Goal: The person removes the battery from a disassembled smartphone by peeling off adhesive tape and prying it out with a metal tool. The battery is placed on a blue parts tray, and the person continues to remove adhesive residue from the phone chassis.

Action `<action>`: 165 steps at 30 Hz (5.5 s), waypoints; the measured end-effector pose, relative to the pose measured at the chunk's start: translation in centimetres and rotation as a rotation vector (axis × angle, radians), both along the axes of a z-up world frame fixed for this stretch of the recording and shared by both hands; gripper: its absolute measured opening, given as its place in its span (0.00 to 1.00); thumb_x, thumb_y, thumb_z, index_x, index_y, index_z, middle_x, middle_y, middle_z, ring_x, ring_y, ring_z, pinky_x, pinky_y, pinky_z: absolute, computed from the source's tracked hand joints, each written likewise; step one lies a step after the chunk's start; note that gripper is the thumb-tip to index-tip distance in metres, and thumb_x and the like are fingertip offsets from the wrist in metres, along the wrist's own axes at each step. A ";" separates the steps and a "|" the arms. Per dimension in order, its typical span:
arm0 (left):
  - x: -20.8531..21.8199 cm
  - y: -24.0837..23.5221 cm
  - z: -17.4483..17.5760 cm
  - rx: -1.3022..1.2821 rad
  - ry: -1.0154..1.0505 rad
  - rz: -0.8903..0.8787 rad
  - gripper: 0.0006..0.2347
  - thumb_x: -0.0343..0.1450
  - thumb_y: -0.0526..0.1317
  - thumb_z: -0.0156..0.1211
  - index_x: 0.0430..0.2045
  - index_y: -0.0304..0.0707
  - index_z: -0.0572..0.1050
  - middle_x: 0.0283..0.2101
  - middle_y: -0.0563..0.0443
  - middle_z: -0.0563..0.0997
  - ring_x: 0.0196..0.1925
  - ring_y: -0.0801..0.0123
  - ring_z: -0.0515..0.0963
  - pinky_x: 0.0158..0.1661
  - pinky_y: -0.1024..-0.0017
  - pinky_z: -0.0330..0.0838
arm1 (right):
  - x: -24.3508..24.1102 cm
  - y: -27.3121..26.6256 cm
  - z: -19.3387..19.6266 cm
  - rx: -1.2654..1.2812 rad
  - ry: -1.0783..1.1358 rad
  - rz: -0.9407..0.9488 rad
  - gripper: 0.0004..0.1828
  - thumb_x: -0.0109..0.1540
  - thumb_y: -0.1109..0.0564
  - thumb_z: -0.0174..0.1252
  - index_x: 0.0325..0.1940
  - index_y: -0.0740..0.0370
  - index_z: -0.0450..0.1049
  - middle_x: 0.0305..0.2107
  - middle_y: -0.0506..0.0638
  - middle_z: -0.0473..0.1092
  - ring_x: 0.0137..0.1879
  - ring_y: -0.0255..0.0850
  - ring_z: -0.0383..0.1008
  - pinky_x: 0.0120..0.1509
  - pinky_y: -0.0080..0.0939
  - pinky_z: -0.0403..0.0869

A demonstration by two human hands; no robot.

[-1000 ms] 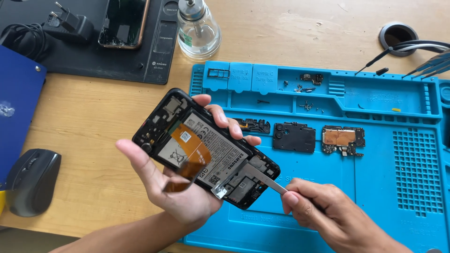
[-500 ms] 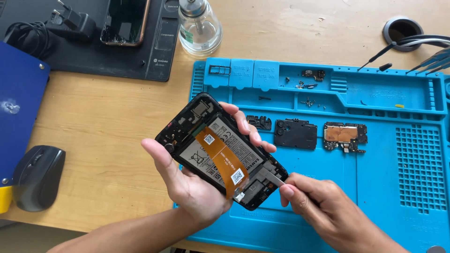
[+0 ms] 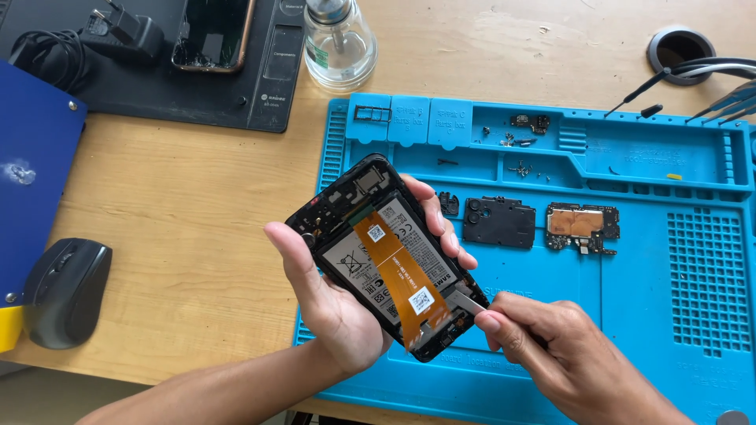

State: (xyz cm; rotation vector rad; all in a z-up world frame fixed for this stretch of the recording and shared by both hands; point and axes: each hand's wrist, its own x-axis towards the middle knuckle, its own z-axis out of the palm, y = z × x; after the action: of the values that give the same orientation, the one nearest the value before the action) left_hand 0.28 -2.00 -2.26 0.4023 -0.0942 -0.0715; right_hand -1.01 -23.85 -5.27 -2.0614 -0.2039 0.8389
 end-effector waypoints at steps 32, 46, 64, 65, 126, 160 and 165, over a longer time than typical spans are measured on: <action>0.6 3.5 1.1 0.730 -0.667 -0.313 0.29 0.76 0.50 0.59 0.69 0.38 0.54 0.66 0.42 0.72 0.73 0.55 0.73 0.81 0.53 0.66 | 1.2 -2.6 2.0 0.044 -0.352 0.109 0.16 0.63 0.43 0.58 0.28 0.51 0.83 0.13 0.43 0.69 0.15 0.37 0.63 0.17 0.42 0.62; 6.1 -4.4 -16.1 0.354 -1.067 -0.579 0.23 0.76 0.62 0.53 0.49 0.42 0.75 0.46 0.45 0.79 0.44 0.57 0.83 0.48 0.61 0.80 | 1.0 -2.7 2.5 0.089 -0.385 0.209 0.16 0.65 0.43 0.62 0.26 0.52 0.77 0.13 0.44 0.62 0.17 0.39 0.58 0.21 0.42 0.59; 2.1 1.6 -5.7 0.845 -1.030 -0.476 0.11 0.82 0.48 0.50 0.53 0.46 0.63 0.63 0.48 0.70 0.71 0.54 0.67 0.72 0.51 0.70 | 1.0 -0.4 4.9 0.119 -0.309 0.240 0.15 0.63 0.40 0.59 0.43 0.46 0.85 0.27 0.39 0.86 0.25 0.32 0.77 0.23 0.36 0.75; 2.1 1.6 -5.5 0.901 -1.087 -0.434 0.10 0.82 0.45 0.49 0.51 0.43 0.63 0.60 0.46 0.70 0.69 0.52 0.68 0.68 0.53 0.71 | 1.0 -0.5 4.7 0.150 -0.377 0.265 0.12 0.63 0.42 0.61 0.39 0.48 0.83 0.23 0.40 0.81 0.24 0.34 0.74 0.24 0.36 0.74; 3.3 0.6 -2.6 1.078 -1.203 -0.215 0.17 0.72 0.37 0.66 0.41 0.40 0.58 0.51 0.44 0.64 0.62 0.54 0.61 0.72 0.49 0.70 | 1.3 -3.9 2.3 -0.055 -0.773 0.293 0.12 0.67 0.50 0.56 0.31 0.56 0.73 0.20 0.46 0.67 0.25 0.40 0.62 0.29 0.44 0.64; 3.7 0.3 -3.9 1.261 -1.345 -0.173 0.11 0.77 0.40 0.59 0.43 0.41 0.62 0.54 0.44 0.69 0.66 0.50 0.62 0.57 0.57 0.75 | -0.5 -1.8 1.2 0.109 -0.908 0.421 0.06 0.63 0.59 0.63 0.44 0.56 0.75 0.29 0.47 0.70 0.30 0.41 0.64 0.35 0.41 0.66; 3.7 0.5 -4.1 1.286 -1.326 -0.174 0.13 0.76 0.37 0.60 0.45 0.41 0.60 0.55 0.45 0.67 0.65 0.51 0.62 0.51 0.61 0.76 | -1.1 -2.3 0.7 0.071 -0.950 0.391 0.07 0.61 0.59 0.66 0.41 0.58 0.75 0.27 0.48 0.70 0.29 0.40 0.64 0.31 0.40 0.66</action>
State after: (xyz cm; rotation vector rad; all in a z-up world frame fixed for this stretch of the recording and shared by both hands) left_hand 4.02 -1.54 -6.38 1.6821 -1.4434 -0.0163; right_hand -2.08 -26.10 -4.59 -2.2323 -1.1546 -0.0099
